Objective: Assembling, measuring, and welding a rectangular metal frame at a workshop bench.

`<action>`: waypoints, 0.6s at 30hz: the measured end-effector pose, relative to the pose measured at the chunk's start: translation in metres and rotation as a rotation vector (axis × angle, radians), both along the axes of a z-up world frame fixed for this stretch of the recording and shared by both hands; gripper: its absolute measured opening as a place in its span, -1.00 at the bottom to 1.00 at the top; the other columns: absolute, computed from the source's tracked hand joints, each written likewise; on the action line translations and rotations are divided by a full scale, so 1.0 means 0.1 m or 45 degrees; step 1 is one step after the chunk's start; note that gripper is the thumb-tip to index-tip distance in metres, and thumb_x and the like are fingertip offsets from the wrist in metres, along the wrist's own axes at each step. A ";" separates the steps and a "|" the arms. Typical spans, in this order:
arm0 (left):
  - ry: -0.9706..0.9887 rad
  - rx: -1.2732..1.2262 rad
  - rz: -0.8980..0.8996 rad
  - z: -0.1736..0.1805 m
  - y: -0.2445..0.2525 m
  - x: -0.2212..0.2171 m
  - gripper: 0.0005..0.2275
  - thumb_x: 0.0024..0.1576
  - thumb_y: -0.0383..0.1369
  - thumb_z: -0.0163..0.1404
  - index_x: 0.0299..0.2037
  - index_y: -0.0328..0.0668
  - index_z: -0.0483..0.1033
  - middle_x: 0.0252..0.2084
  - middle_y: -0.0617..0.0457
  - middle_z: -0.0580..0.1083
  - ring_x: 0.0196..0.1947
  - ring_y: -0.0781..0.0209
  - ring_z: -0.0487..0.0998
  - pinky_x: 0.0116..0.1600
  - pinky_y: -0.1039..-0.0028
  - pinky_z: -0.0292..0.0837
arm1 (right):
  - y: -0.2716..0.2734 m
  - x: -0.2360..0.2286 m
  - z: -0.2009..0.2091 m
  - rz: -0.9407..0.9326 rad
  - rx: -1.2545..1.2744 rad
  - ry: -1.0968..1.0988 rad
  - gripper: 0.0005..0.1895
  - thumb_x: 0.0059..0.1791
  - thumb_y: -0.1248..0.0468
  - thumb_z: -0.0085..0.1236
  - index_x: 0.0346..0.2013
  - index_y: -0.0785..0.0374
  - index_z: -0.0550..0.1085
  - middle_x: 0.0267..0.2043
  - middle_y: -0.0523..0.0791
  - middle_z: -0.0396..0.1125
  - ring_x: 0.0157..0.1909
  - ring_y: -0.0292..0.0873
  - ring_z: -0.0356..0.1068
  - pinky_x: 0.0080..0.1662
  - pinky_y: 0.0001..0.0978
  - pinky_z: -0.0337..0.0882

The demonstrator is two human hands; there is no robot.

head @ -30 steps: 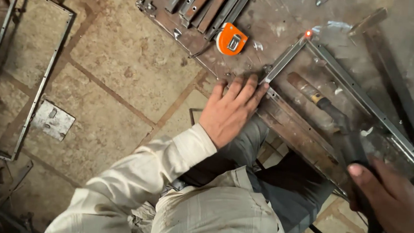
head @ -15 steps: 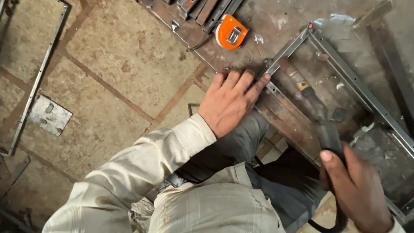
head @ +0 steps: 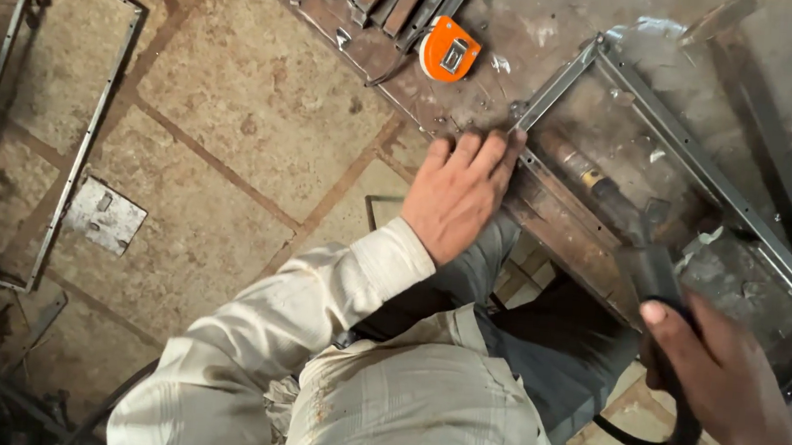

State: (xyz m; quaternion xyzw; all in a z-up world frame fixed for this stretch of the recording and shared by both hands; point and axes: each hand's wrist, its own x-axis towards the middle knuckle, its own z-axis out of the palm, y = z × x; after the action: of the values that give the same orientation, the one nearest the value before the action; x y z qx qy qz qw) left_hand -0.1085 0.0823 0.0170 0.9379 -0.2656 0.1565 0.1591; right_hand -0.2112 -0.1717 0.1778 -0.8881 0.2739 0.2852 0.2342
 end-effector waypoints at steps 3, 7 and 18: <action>0.116 -0.313 -0.100 -0.01 0.07 -0.20 -0.61 0.21 -0.26 -0.02 0.21 -0.27 0.47 0.08 0.00 0.39 0.06 0.08 0.35 0.07 0.30 0.25 | -0.05 -0.05 -0.01 0.048 -0.133 0.142 -0.57 0.17 0.01 -0.02 -0.30 0.36 0.43 -0.52 -0.03 0.29 -0.49 -0.12 0.31 -0.42 -0.23 0.39; 0.396 -0.619 -0.251 -0.16 0.26 -0.54 -0.74 0.22 -0.26 0.08 0.04 -0.19 0.55 -0.09 0.00 0.41 -0.06 0.04 0.41 0.05 0.24 0.27 | 0.06 0.02 -0.02 0.070 -0.091 0.170 -0.55 0.14 -0.05 -0.01 -0.29 0.32 0.44 -0.55 -0.03 0.29 -0.56 -0.12 0.29 -0.42 -0.18 0.34; 0.492 -0.698 -0.142 -0.41 0.61 -0.83 -0.82 0.18 -0.30 0.13 -0.09 -0.19 0.58 -0.15 -0.04 0.45 -0.14 -0.01 0.49 -0.02 0.19 0.32 | 0.27 0.12 -0.05 0.108 -0.186 0.182 -0.52 0.14 -0.04 -0.04 0.13 0.26 0.50 -0.54 -0.02 0.35 -0.53 -0.10 0.28 -0.42 -0.19 0.33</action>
State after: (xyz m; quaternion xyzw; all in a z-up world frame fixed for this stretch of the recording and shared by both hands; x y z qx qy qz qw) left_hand -0.1918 0.1431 -0.0238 0.8566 -0.2294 0.0324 0.4611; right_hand -0.1996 -0.1452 0.1732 -0.8911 0.2721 0.3367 0.1364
